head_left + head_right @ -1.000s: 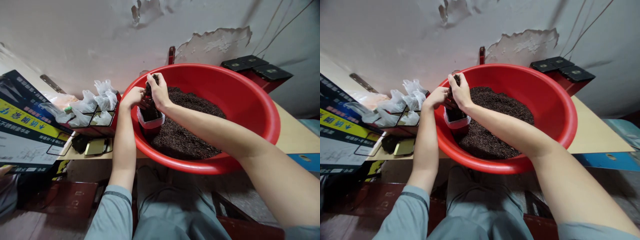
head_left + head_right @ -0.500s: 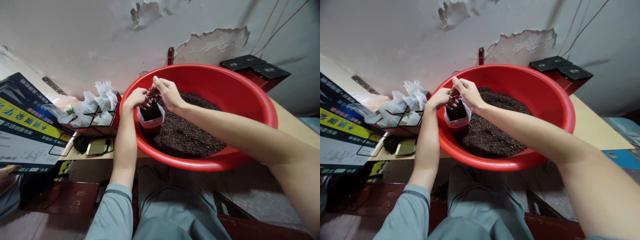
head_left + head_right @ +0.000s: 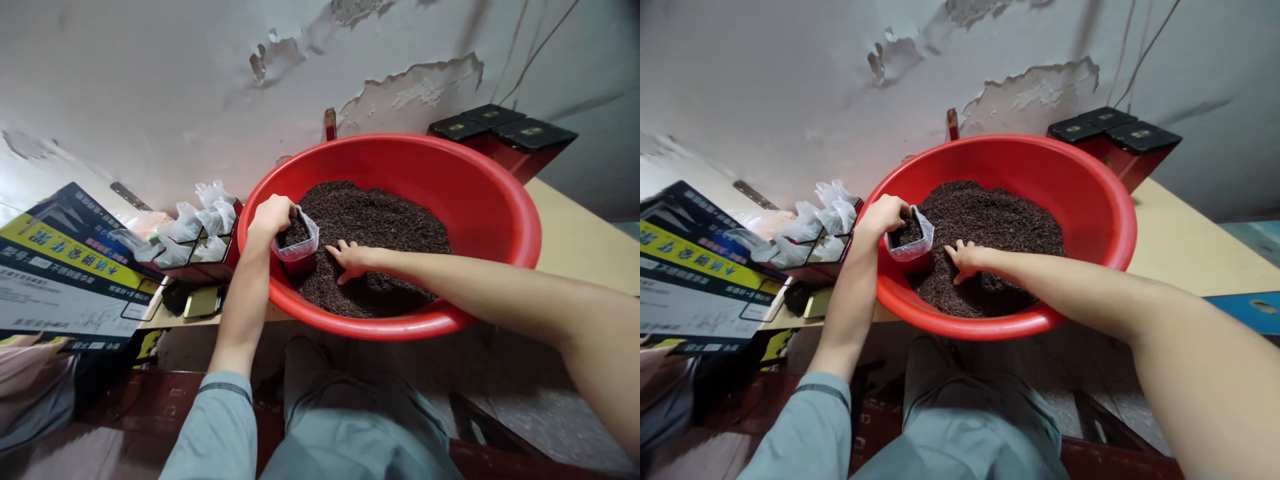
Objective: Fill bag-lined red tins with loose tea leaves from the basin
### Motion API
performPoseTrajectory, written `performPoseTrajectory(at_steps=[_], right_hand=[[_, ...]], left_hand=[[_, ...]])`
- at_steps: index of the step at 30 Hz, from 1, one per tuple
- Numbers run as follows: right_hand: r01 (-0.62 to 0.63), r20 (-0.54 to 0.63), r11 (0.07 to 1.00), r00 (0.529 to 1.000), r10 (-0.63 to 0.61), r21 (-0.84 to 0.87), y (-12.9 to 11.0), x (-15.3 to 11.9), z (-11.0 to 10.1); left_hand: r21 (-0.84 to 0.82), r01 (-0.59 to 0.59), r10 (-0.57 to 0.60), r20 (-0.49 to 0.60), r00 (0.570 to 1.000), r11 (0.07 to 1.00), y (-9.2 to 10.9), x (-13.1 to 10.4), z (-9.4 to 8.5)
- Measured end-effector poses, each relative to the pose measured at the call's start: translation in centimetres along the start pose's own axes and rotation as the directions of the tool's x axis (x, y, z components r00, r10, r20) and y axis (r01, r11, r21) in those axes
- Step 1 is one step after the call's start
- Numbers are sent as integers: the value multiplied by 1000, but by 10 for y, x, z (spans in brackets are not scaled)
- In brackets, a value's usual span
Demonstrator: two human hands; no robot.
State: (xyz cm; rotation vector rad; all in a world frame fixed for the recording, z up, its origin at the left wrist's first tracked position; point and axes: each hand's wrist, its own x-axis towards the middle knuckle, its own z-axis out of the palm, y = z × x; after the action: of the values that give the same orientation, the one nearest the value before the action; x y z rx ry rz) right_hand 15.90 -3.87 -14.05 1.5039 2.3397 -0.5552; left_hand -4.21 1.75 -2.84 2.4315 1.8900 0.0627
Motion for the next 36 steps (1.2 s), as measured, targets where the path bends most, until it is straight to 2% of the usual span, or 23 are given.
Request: performPoseTrajectory(at_steps=[3, 4, 6, 8, 10, 13, 18, 21, 24, 27, 31, 36], right_hand=[[29, -39, 998, 999, -32, -64, -6, -4, -3], [37, -45, 996, 998, -41, -84, -6, -4, -5], [61, -49, 992, 997, -66, -107, -3, -3, -7], [91, -48, 992, 994, -95, -92, 1, -1, -8], [117, -43, 991, 992, -120, -57, 4, 1, -9], [148, -19, 988, 989, -149, -48, 8, 2, -12], [203, -29, 977, 978, -205, -62, 10, 4, -13], [191, -34, 980, 981, -193, -59, 9, 7, -10], [165, -57, 986, 984, -167, -39, 8, 9, -7], [169, -65, 985, 983, -172, -42, 8, 7, -7], [204, 7, 969, 979, -204, -138, 9, 2, -13], [240, 55, 956, 971, -234, -167, 10, 6, -14]], left_hand=[[6, -75, 75, -59, 995, 997, 3, -11, -6], [-1, -106, 106, -34, 994, 994, 6, -13, -7], [17, -146, 144, 83, 986, 989, 13, -14, -8], [95, -160, 138, 203, 969, 983, 22, -11, -6], [225, -123, 70, 231, 970, 967, 29, -6, -4], [383, -74, -6, 204, 979, 921, 33, -5, -4], [311, -248, 129, 358, 925, 918, 30, -17, -6], [373, -236, 102, 345, 933, 897, 29, -21, -1], [385, -263, 134, 331, 934, 885, 28, -19, 4], [376, -194, 83, 293, 953, 906, 25, -15, 5], [377, -273, 133, 358, 924, 885, 22, -15, 3], [402, -225, 68, 368, 927, 888, 22, -15, 5]])
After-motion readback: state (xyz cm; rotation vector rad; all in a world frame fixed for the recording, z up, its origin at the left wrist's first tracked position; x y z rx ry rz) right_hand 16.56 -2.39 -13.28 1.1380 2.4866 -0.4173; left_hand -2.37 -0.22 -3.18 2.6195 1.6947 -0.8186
